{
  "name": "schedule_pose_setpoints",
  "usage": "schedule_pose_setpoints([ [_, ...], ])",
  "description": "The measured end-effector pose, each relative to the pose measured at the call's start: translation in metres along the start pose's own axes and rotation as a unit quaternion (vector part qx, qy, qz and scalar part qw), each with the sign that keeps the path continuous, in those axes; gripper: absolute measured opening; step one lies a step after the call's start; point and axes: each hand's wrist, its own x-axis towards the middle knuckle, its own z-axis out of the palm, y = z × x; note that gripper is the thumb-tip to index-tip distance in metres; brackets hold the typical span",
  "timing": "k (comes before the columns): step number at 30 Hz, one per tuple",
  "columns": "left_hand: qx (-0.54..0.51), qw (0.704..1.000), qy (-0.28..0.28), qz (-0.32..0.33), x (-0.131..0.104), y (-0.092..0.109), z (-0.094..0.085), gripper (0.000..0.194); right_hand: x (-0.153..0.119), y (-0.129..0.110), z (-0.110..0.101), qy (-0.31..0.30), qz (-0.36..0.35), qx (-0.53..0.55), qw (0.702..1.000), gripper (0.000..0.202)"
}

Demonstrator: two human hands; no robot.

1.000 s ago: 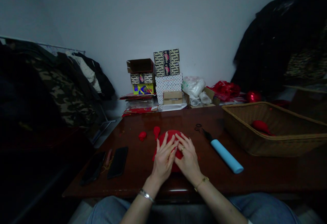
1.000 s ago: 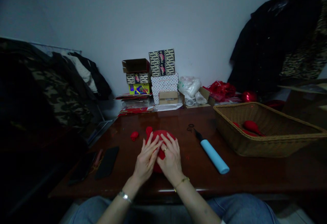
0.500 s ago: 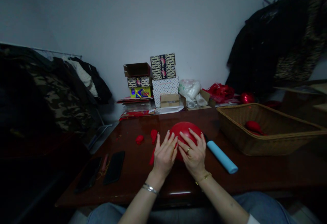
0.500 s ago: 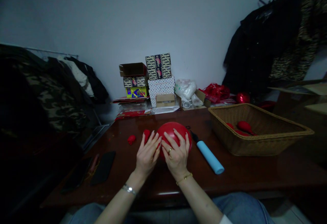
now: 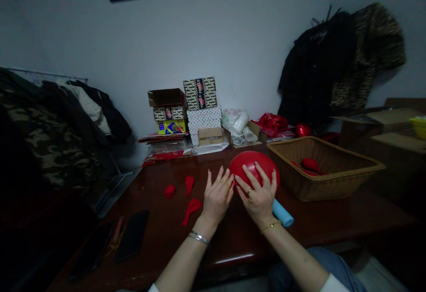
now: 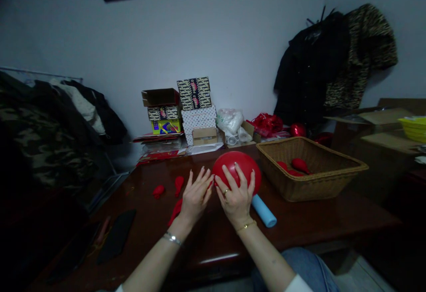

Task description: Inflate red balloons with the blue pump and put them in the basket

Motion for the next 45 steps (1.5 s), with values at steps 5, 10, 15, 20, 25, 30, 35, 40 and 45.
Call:
schedule_pose_setpoints([
  [5, -0.026, 0.999, 0.016, 0.014, 0.016, 0.010, 0.020, 0.033, 0.005, 0.021, -0.009, 0.020, -0.005, -0.059, 0.998, 0.033],
  [10, -0.047, 0.998, 0.020, 0.023, 0.033, 0.024, 0.041, 0.033, 0.008, 0.045, -0.020, 0.025, -0.004, -0.108, 0.994, 0.032],
  [15, -0.064, 0.997, 0.033, 0.027, 0.051, 0.038, 0.060, 0.029, 0.012, 0.069, -0.032, 0.016, -0.008, -0.149, 0.989, 0.032],
  [20, -0.080, 0.995, 0.043, 0.031, 0.066, 0.049, 0.077, 0.028, 0.016, 0.088, -0.042, 0.018, -0.012, -0.179, 0.984, 0.035],
  [25, -0.087, 0.994, 0.055, 0.036, 0.085, 0.056, 0.086, 0.028, 0.031, 0.101, -0.050, 0.028, -0.024, -0.198, 0.980, 0.035],
  [30, -0.096, 0.992, 0.072, 0.032, 0.109, 0.060, 0.089, 0.028, 0.051, 0.115, -0.058, 0.052, -0.043, -0.213, 0.975, 0.034],
  [35, -0.109, 0.992, 0.057, 0.017, 0.121, 0.067, 0.098, 0.030, 0.056, 0.130, -0.067, 0.045, -0.057, -0.218, 0.973, 0.034],
  [40, -0.128, 0.991, 0.038, 0.008, 0.125, 0.074, 0.113, 0.031, 0.052, 0.142, -0.073, 0.036, -0.048, -0.240, 0.969, 0.034],
  [45, -0.142, 0.990, 0.016, -0.005, 0.130, 0.083, 0.129, 0.029, 0.048, 0.157, -0.075, 0.013, -0.034, -0.256, 0.966, 0.035],
])
